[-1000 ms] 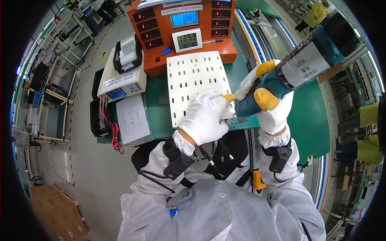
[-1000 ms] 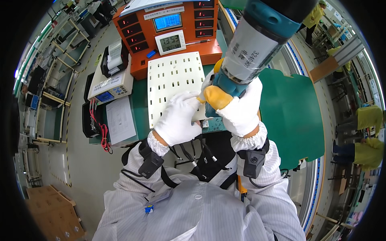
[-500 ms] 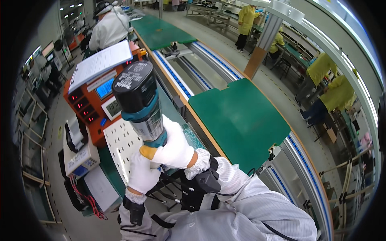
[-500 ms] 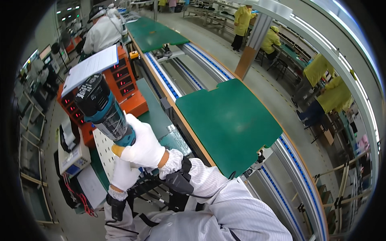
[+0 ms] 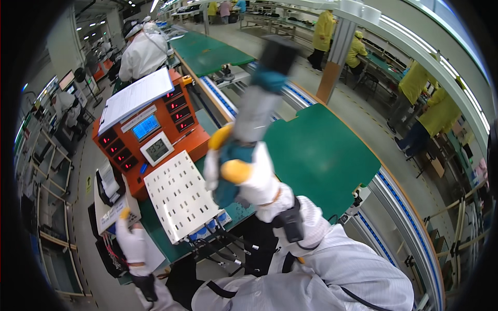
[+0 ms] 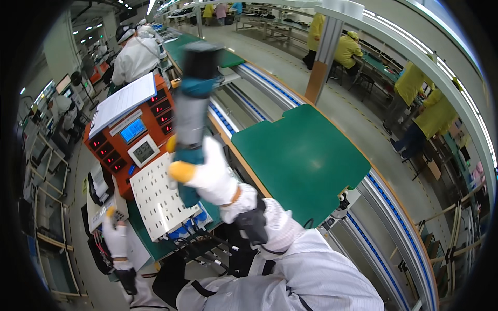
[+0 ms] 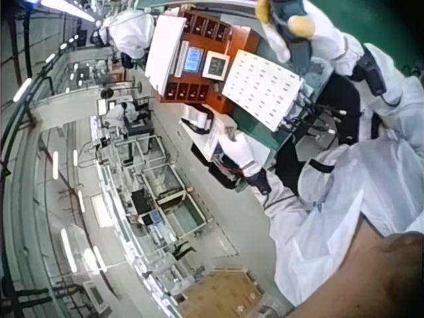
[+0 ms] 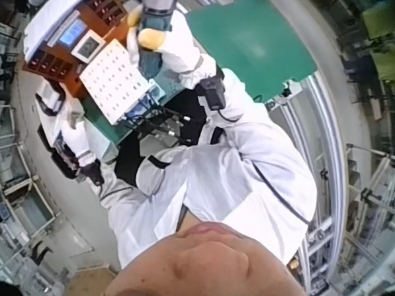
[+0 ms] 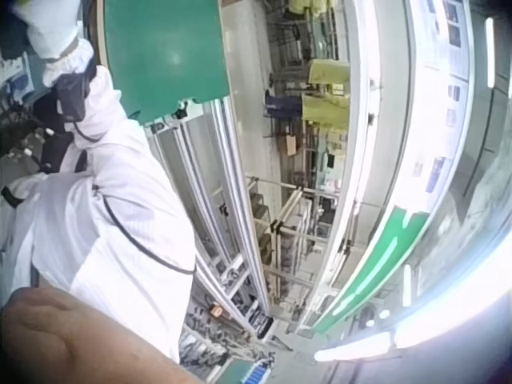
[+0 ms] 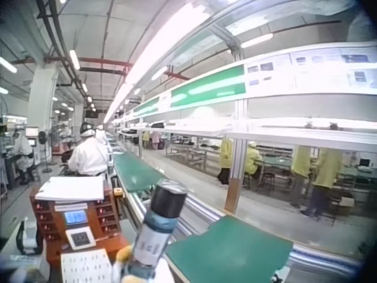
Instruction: Assembling, wiring, and testing a multi-cell battery pack using industrial testing equipment and tools.
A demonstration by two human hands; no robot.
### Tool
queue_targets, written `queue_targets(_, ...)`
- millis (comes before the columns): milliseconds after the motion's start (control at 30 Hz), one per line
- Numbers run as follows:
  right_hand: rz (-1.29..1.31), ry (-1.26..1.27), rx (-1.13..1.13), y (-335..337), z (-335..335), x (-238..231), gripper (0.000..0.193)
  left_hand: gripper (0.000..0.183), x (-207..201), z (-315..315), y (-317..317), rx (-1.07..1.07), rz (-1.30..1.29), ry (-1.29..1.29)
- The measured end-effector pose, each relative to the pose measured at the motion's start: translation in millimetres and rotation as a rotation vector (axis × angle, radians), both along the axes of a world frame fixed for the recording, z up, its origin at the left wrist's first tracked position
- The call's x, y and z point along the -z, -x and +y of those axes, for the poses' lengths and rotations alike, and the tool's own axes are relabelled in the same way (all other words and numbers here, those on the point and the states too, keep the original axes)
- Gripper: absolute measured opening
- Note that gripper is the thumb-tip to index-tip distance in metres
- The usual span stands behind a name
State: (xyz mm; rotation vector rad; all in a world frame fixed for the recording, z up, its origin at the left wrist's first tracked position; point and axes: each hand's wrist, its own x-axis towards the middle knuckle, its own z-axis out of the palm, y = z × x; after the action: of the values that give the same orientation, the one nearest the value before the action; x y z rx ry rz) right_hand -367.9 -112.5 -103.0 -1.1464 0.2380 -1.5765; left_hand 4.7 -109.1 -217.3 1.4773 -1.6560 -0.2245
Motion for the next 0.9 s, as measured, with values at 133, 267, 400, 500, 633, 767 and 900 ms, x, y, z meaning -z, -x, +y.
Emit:
queue_targets(133, -0.100, 0.059, -0.104, 24, 12, 2, 0.058, 0.040, 48, 3, -157, -0.423, -0.115, -0.126)
queue_targets(267, -0.122, 0.007, -0.136, 45, 24, 34, 0.062, 0.021, 84, 6, -232, -0.537, -0.048, -0.228)
queue_targets(400, -0.097, -0.112, -0.034, 69, 48, 59, 0.073, 0.016, 55, -8, -218, -0.533, -0.272, -0.059)
queue_targets(500, -0.056, -0.131, -0.004, 75, 53, 66, 0.073, 0.017, 88, 8, -281, -0.583, -0.276, -0.182)
queue_targets(633, 0.032, -0.164, 0.099, 79, 55, 63, 0.059, 0.017, 130, 20, -289, -0.486, -0.197, -0.542)
queue_targets(767, -0.090, -0.252, 0.033, 57, 49, 55, 0.051, 0.020, 176, 22, -341, -0.495, -0.310, -0.430)
queue_targets(900, -0.007, -0.239, 0.052, 47, 50, 54, 0.054, 0.025, 168, 10, -311, -0.518, -0.095, -0.510)
